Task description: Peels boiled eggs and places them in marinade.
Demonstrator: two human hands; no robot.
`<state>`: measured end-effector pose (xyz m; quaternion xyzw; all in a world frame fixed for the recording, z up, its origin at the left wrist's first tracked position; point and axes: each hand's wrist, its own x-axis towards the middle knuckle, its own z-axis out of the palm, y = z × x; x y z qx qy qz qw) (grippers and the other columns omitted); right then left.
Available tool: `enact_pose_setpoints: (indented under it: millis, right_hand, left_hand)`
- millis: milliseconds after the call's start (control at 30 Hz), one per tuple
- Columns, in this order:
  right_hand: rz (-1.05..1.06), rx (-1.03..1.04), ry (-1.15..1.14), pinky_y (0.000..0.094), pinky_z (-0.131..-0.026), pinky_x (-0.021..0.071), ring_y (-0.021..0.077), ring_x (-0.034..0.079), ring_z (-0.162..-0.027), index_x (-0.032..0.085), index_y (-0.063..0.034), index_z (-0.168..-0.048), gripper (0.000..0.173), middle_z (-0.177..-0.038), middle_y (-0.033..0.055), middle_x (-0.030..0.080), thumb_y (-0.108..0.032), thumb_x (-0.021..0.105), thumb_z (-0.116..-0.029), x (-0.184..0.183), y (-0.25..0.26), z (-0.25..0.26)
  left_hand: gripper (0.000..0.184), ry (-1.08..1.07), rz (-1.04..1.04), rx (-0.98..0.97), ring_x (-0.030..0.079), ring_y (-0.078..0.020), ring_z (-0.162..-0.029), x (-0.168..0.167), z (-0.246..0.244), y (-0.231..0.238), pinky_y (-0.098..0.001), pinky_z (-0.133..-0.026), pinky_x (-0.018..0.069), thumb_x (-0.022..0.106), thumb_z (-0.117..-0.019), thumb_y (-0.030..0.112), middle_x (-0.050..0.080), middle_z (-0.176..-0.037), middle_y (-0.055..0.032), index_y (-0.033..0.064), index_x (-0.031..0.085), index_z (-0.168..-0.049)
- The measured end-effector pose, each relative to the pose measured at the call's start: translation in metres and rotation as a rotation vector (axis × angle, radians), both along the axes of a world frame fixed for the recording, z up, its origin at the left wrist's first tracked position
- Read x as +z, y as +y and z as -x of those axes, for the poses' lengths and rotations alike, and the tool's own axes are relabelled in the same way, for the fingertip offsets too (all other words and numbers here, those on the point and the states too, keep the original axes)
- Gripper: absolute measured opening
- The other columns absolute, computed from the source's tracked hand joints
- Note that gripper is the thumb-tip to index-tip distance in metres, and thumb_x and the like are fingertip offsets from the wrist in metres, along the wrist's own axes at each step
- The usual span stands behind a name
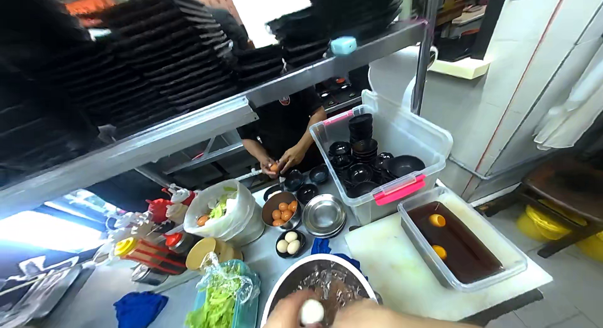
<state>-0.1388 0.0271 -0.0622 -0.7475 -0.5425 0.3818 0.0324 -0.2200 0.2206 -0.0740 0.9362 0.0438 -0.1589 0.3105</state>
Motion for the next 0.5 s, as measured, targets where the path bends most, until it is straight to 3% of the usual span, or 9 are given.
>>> enact_pose_setpoints:
  millis: [67, 167, 267, 367, 433, 467, 500]
  right_hand:
    - [-0.111, -0.006, 0.035, 0.069, -0.073, 0.0539, 0.0462, 0.068, -0.096, 0.066, -0.0032, -0.112, 0.016, -0.104, 0.0232, 0.068, -0.008, 0.058, -0.0989, 0.005, 0.001, -0.003]
    - [-0.19, -0.033, 0.011, 0.064, -0.072, 0.0565, 0.0434, 0.068, -0.095, 0.063, -0.0052, -0.118, 0.02, -0.111, 0.0214, 0.066, -0.004, 0.055, -0.1, 0.005, 0.003, -0.007]
    - [-0.203, -0.031, -0.048, 0.0617, -0.077, 0.0573, 0.0451, 0.066, -0.103, 0.062, 0.0, -0.12, 0.024, -0.12, 0.0244, 0.063, 0.003, 0.056, -0.097, 0.001, 0.002, -0.008]
    - [-0.422, -0.056, -0.106, 0.0552, -0.079, 0.0598, 0.0417, 0.063, -0.114, 0.064, -0.0007, -0.113, 0.02, -0.119, 0.0218, 0.061, 0.004, 0.06, -0.0947, 0.004, -0.006, -0.008]
    - [-0.658, -0.097, -0.188, 0.0466, -0.068, 0.0605, 0.0345, 0.066, -0.1, 0.065, -0.0057, -0.105, 0.013, -0.106, 0.0156, 0.062, -0.001, 0.062, -0.0936, 0.005, -0.012, -0.007]
    - [-0.753, -0.103, -0.215, 0.0428, -0.066, 0.0604, 0.0306, 0.067, -0.094, 0.064, -0.0084, -0.103, 0.01, -0.1, 0.0122, 0.062, -0.004, 0.062, -0.094, 0.002, -0.014, -0.007]
    - [-0.761, -0.074, -0.196, 0.0433, -0.072, 0.0604, 0.0297, 0.066, -0.092, 0.063, -0.0091, -0.103, 0.009, -0.098, 0.0113, 0.062, -0.006, 0.061, -0.0959, -0.002, -0.015, -0.007]
  left_hand:
    - [0.047, -0.015, 0.16, 0.067, 0.069, -0.0166, -0.107, 0.009, 0.006, 0.008, -0.0441, -0.098, 0.0564, 0.085, -0.0823, 0.025, 0.072, -0.118, -0.0048, 0.0129, 0.069, -0.125]
    - [0.05, -0.048, 0.332, 0.139, 0.07, -0.0095, -0.102, 0.018, 0.012, 0.022, -0.0362, -0.089, 0.061, 0.087, -0.0798, 0.027, 0.072, -0.118, 0.0036, 0.0198, 0.068, -0.125]
    - [0.054, -0.073, 0.619, 0.19, 0.073, -0.0213, -0.1, 0.031, 0.016, 0.029, -0.0398, -0.085, 0.063, 0.085, -0.0782, 0.017, 0.073, -0.116, -0.007, 0.0124, 0.066, -0.128]
    - [0.059, -0.093, 0.883, 0.184, 0.072, -0.0264, -0.094, 0.039, 0.018, 0.037, -0.04, -0.081, 0.062, 0.084, -0.0802, 0.016, 0.071, -0.115, -0.0169, 0.009, 0.062, -0.135]
    - [0.06, -0.1, 1.023, 0.148, 0.07, -0.0222, -0.089, 0.042, 0.018, 0.042, -0.0358, -0.078, 0.0611, 0.083, -0.0829, 0.016, 0.069, -0.118, -0.0175, 0.0095, 0.06, -0.138]
    - [0.06, -0.103, 1.074, 0.13, 0.07, -0.0207, -0.088, 0.044, 0.017, 0.045, -0.0342, -0.077, 0.0606, 0.082, -0.084, 0.015, 0.069, -0.119, -0.0176, 0.0093, 0.059, -0.14]
    - [0.06, -0.104, 1.098, 0.121, 0.069, -0.0201, -0.088, 0.047, 0.016, 0.046, -0.0336, -0.077, 0.0602, 0.081, -0.0845, 0.015, 0.068, -0.12, -0.0176, 0.0092, 0.059, -0.14]
